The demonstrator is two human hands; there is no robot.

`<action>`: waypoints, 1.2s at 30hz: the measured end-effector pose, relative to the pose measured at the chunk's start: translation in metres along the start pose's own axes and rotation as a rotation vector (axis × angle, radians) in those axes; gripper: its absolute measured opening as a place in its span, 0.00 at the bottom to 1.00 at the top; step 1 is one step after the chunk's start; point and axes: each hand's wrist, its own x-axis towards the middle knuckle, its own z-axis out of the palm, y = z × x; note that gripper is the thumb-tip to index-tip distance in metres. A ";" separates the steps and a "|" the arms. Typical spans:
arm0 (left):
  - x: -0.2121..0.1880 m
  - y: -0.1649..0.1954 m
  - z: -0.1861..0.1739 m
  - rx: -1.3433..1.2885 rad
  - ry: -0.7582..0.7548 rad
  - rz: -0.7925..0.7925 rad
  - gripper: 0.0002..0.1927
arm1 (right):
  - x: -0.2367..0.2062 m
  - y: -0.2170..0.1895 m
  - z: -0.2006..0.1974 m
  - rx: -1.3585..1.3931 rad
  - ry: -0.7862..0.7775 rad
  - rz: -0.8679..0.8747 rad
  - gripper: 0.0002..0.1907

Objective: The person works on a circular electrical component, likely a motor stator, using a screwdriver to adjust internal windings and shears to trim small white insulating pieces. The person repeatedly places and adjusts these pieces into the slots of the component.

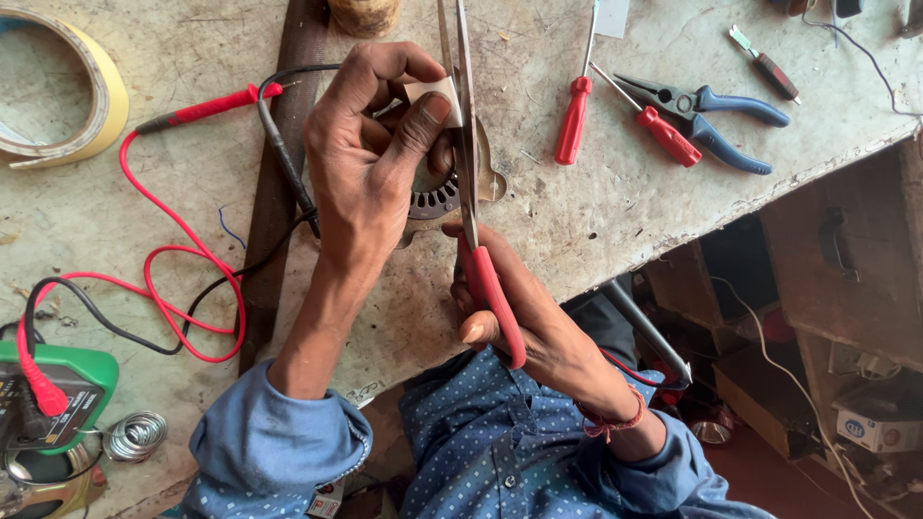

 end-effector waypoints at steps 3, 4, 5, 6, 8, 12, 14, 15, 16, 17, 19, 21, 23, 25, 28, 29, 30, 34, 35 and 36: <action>-0.001 -0.002 -0.001 0.001 0.001 -0.003 0.04 | 0.001 0.002 -0.001 -0.005 0.006 -0.006 0.49; 0.000 -0.003 -0.001 0.000 0.002 -0.005 0.04 | 0.001 0.002 -0.001 0.001 0.008 -0.005 0.49; 0.000 -0.003 -0.001 0.001 0.001 -0.005 0.04 | 0.001 0.003 -0.001 0.021 0.006 -0.007 0.49; 0.000 -0.003 -0.001 0.001 0.000 -0.006 0.04 | 0.001 0.004 0.000 0.040 0.005 -0.009 0.49; 0.000 -0.003 -0.001 0.008 -0.005 -0.006 0.04 | 0.002 0.006 -0.001 0.072 0.005 -0.011 0.49; 0.002 -0.001 -0.001 0.018 -0.009 -0.002 0.03 | 0.004 0.010 -0.002 0.107 0.011 -0.021 0.48; 0.003 0.000 -0.001 0.022 -0.009 0.001 0.03 | 0.005 0.012 -0.001 0.127 0.019 -0.018 0.48; 0.003 0.000 -0.001 0.026 -0.008 0.000 0.03 | 0.005 0.013 -0.001 0.144 0.027 -0.010 0.48; 0.003 0.001 -0.001 0.033 -0.005 -0.005 0.04 | 0.005 0.014 -0.001 0.161 0.035 -0.002 0.47; 0.004 0.001 -0.001 0.040 -0.001 -0.010 0.05 | 0.005 0.015 -0.001 0.161 0.043 0.002 0.47; 0.004 0.002 -0.001 0.035 0.003 -0.016 0.05 | 0.005 0.017 -0.001 0.161 0.058 0.007 0.47; 0.004 0.002 -0.001 0.041 0.005 -0.013 0.04 | 0.005 0.018 -0.001 0.171 0.063 0.010 0.46; 0.005 0.002 0.000 0.055 0.005 0.001 0.04 | 0.005 0.018 -0.001 0.177 0.075 0.017 0.46; 0.005 0.003 0.000 0.033 0.002 0.004 0.02 | 0.005 0.018 -0.001 0.181 0.092 0.031 0.45; 0.006 0.007 0.001 -0.003 0.006 -0.011 0.02 | 0.004 0.018 -0.001 0.174 0.109 0.035 0.46; 0.006 0.008 0.002 -0.008 0.010 -0.022 0.02 | 0.004 0.018 -0.001 0.189 0.101 0.029 0.46; 0.005 0.009 0.003 -0.013 0.014 -0.033 0.03 | 0.004 0.019 -0.002 0.203 0.094 0.022 0.46; 0.003 0.011 0.006 -0.044 -0.010 -0.047 0.05 | 0.003 0.018 0.000 0.133 0.092 -0.062 0.46; 0.002 0.011 0.006 -0.042 -0.019 -0.038 0.04 | 0.002 0.017 0.000 0.157 0.096 -0.044 0.46; 0.001 0.011 0.005 -0.039 -0.029 -0.029 0.03 | 0.001 0.015 0.000 0.180 0.101 -0.029 0.46</action>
